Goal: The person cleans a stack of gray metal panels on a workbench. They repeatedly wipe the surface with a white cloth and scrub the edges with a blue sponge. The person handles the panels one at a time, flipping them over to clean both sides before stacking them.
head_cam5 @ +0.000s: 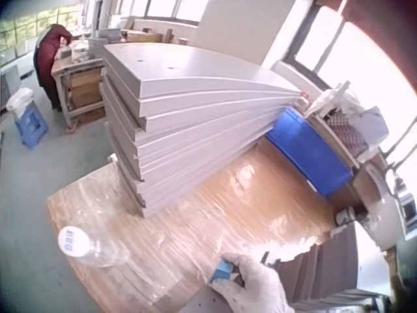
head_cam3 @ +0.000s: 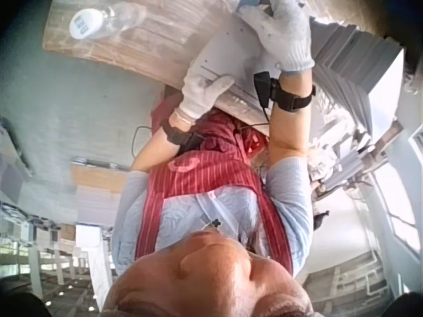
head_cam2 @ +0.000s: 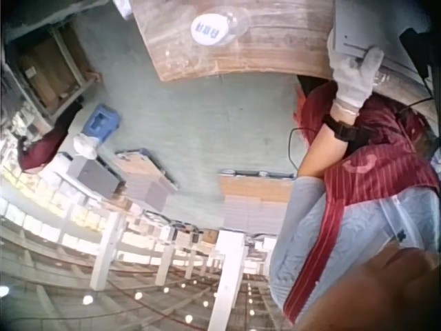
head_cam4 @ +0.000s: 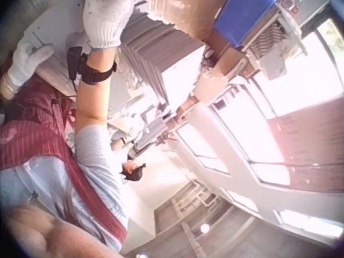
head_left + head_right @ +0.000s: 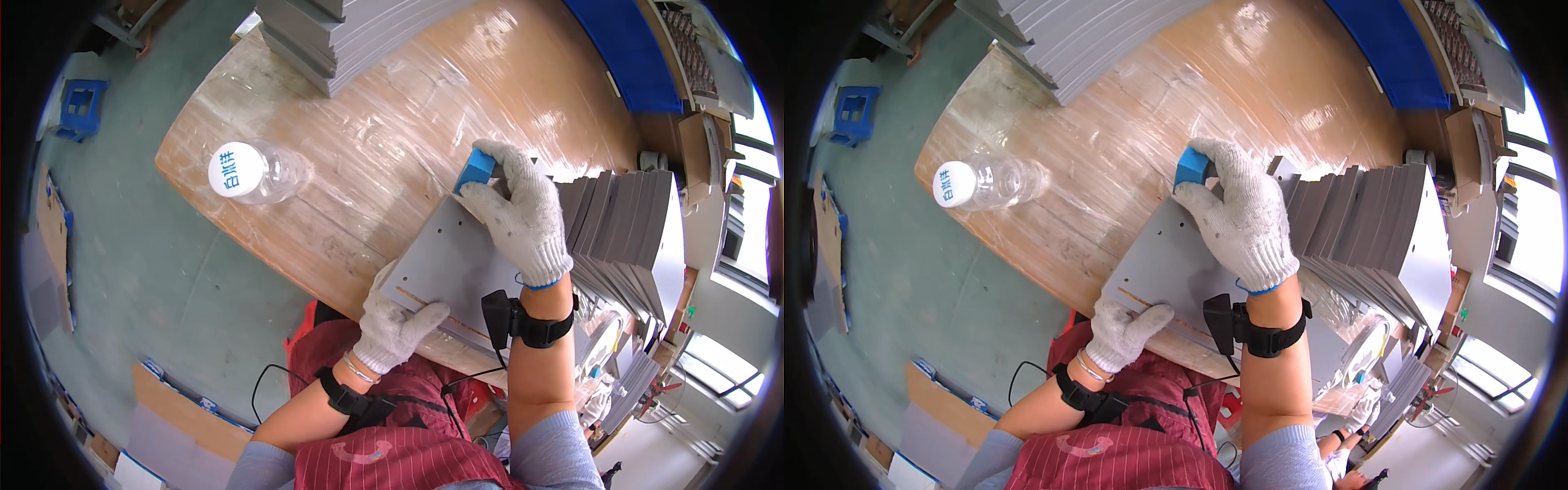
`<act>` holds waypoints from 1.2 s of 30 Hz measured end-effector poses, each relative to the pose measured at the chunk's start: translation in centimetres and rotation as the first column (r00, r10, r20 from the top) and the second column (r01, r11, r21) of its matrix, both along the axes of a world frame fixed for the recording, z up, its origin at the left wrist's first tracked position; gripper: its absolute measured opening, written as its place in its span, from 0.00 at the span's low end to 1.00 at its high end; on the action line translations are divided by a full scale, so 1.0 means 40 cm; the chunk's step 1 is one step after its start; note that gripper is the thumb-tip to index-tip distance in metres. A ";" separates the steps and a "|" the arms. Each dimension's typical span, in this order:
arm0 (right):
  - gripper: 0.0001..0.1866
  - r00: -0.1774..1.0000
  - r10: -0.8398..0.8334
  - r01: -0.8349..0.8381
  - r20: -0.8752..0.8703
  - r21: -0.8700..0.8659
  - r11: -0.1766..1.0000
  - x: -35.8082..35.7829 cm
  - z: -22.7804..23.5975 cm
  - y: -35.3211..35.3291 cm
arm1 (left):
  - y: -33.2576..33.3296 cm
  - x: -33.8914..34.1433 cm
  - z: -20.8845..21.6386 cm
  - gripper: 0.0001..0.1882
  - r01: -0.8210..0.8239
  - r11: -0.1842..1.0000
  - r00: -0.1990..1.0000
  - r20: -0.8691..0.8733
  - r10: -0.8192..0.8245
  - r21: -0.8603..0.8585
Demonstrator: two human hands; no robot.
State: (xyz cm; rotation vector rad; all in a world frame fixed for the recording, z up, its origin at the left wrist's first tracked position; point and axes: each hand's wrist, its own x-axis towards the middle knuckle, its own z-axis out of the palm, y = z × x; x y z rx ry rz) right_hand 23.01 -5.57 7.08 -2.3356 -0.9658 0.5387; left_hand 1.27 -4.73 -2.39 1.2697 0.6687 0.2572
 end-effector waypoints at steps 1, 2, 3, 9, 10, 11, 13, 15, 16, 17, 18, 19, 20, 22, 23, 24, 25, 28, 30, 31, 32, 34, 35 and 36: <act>0.24 1.000 -0.007 0.007 0.006 0.020 1.000 -0.006 0.005 0.001 | -0.002 -0.004 0.001 0.23 -0.001 1.000 1.000 0.000 0.001 0.000; 0.24 1.000 -0.014 0.014 0.011 0.040 0.999 -0.012 0.013 0.005 | -0.002 -0.004 0.002 0.22 -0.001 1.000 1.000 0.002 0.001 0.002; 0.23 1.000 -0.021 0.020 0.017 0.061 0.998 -0.017 0.015 0.006 | -0.005 -0.006 0.005 0.22 -0.008 1.000 1.000 -0.001 0.008 -0.011; 0.22 0.996 0.006 -0.012 0.083 0.069 0.998 -0.031 0.014 0.002 | -0.013 -0.003 -0.001 0.21 -0.052 0.997 0.998 0.033 0.054 -0.058; 0.23 0.996 -0.009 0.002 0.086 0.078 0.997 -0.033 0.017 0.004 | -0.010 -0.001 0.000 0.21 -0.055 0.995 0.997 0.040 0.059 -0.080; 0.23 0.996 -0.005 -0.001 0.085 0.066 0.998 -0.035 0.015 0.004 | -0.010 -0.002 -0.002 0.21 -0.054 0.995 0.998 0.034 0.057 -0.088; 0.23 0.997 0.004 -0.008 0.078 0.046 0.999 -0.041 0.006 0.002 | -0.014 -0.006 -0.007 0.22 -0.053 0.994 0.998 0.019 0.055 -0.099; 0.24 0.994 -0.078 0.076 0.073 0.023 0.997 -0.047 0.009 0.004 | -0.011 -0.006 0.000 0.22 -0.051 0.994 0.999 0.007 0.052 -0.093; 0.24 0.990 -0.118 0.118 0.072 0.011 0.993 -0.046 0.011 0.005 | -0.009 -0.003 0.003 0.21 -0.050 0.995 0.999 0.002 0.051 -0.090; 0.25 0.987 -0.159 0.157 0.000 0.153 0.976 -0.037 -0.012 -0.006 | -0.009 -0.003 0.000 0.19 -0.042 0.998 0.999 0.008 0.042 -0.036; 0.25 0.980 -0.198 0.200 -0.030 0.152 0.968 -0.039 -0.012 -0.005 | -0.008 -0.004 -0.006 0.16 -0.032 0.999 0.999 0.014 0.032 0.018; 0.25 0.968 -0.242 0.248 -0.061 0.148 0.957 -0.046 -0.008 -0.002 | -0.011 -0.006 -0.009 0.14 -0.028 0.999 0.999 0.020 0.027 0.034; 0.26 0.954 -0.287 0.298 -0.092 0.142 0.944 -0.053 -0.006 -0.001 | -0.013 -0.005 -0.013 0.13 -0.025 0.998 0.999 0.026 0.024 0.051; 0.24 0.955 -0.290 0.295 -0.061 0.095 0.951 -0.065 -0.013 -0.010 | -0.020 -0.005 -0.014 0.12 -0.035 0.999 0.998 0.043 0.034 0.008; 0.23 0.957 -0.287 0.290 -0.046 0.084 0.953 -0.069 -0.016 -0.013 | -0.021 -0.003 -0.010 0.11 -0.056 0.997 0.998 0.040 0.058 -0.062; 0.22 0.958 -0.287 0.288 -0.032 0.072 0.955 -0.071 -0.020 -0.018 | -0.019 -0.001 -0.005 0.11 -0.074 0.988 0.996 0.033 0.079 -0.132; 0.21 0.962 -0.272 0.271 -0.001 0.056 0.961 -0.073 -0.014 -0.030 | -0.022 0.001 -0.002 0.10 -0.093 0.974 0.995 0.026 0.100 -0.205; 0.21 0.959 -0.281 0.277 0.035 0.097 0.956 -0.071 -0.027 -0.089 | -0.014 -0.011 -0.010 0.15 -0.072 0.980 0.997 -0.036 0.066 -0.185; 0.22 0.946 -0.321 0.318 0.037 0.063 0.946 -0.065 -0.013 -0.147 | -0.020 -0.004 0.000 0.18 -0.109 0.965 0.993 -0.059 0.098 -0.239; 0.22 0.938 -0.346 0.344 0.027 0.063 0.937 -0.062 -0.009 -0.179 | -0.014 -0.003 0.010 0.19 -0.100 0.971 0.994 -0.067 0.087 -0.219; 0.22 0.929 -0.371 0.369 0.012 0.064 0.927 -0.062 -0.007 -0.212 | -0.005 -0.004 0.017 0.21 -0.090 0.976 0.994 -0.080 0.076 -0.196; 0.22 0.904 -0.424 0.421 0.051 0.067 0.905 -0.064 -0.006 -0.289 | 0.011 -0.004 0.029 0.32 -0.179 0.955 0.984 -0.044 0.173 -0.238; 0.22 0.889 -0.455 0.451 0.055 0.068 0.890 -0.066 -0.010 -0.322 | 0.026 0.012 0.051 0.34 -0.253 0.934 0.965 -0.003 0.261 -0.253; 0.22 0.873 -0.485 0.481 0.059 0.070 0.874 -0.067 -0.013 -0.352 | 0.040 0.027 0.070 0.36 -0.325 0.906 0.937 0.037 0.347 -0.271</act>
